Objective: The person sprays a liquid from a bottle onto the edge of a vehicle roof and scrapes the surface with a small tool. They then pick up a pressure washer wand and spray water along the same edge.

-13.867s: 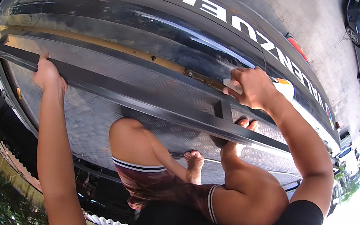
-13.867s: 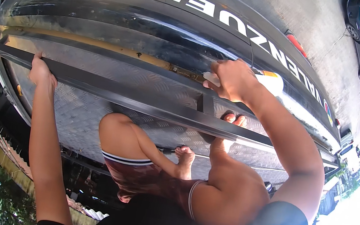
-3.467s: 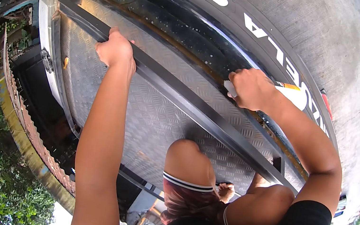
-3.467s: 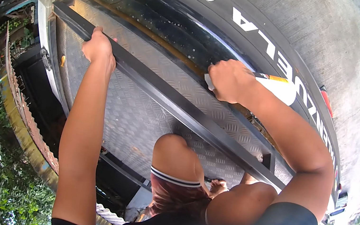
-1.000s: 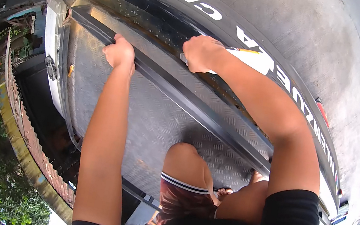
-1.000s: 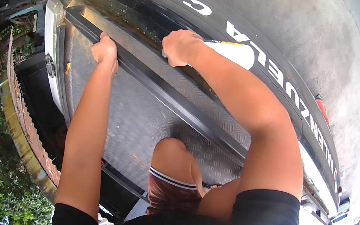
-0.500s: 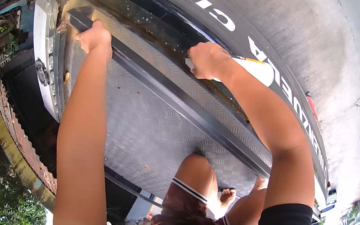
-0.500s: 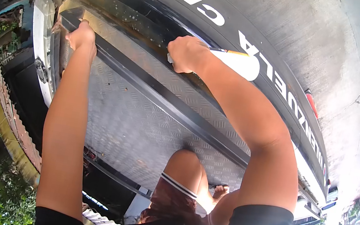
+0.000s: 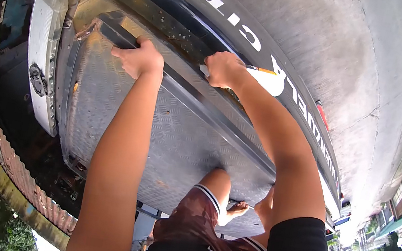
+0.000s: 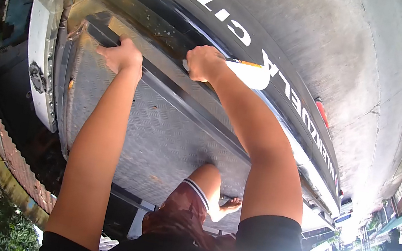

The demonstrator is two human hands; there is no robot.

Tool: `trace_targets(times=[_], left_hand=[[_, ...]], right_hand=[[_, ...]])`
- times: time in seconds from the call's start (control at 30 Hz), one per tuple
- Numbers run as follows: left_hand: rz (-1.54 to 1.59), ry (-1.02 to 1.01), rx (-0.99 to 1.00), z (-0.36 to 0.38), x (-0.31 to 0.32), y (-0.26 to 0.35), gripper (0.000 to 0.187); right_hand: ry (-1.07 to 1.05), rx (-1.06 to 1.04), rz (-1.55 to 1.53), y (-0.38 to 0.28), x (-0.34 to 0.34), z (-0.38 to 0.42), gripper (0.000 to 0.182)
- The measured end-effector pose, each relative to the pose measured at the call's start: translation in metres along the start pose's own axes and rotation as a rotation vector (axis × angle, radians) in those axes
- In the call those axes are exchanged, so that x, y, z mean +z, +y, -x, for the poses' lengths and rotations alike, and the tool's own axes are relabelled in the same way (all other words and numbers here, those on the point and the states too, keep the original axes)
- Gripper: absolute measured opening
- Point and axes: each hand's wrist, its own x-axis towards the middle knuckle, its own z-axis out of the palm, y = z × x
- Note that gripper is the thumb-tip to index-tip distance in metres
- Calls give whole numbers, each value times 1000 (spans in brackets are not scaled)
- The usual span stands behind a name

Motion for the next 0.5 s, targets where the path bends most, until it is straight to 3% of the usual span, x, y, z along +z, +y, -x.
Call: trace_targets(times=[0.27, 0.3, 0.4, 0.5], left_hand=[[44, -14, -10, 0, 2, 2, 65], [44, -22, -14, 2, 1, 1, 65], [-31, -7, -10, -1, 3, -1, 66], [-39, -23, -63, -1, 0, 6, 64]], right_hand=[[-84, 14, 30, -7, -12, 4, 29], [-80, 30, -3, -9, -20, 11, 36], [117, -40, -91, -8, -5, 16, 43], [-69, 29, -124, -21, -33, 32, 47]])
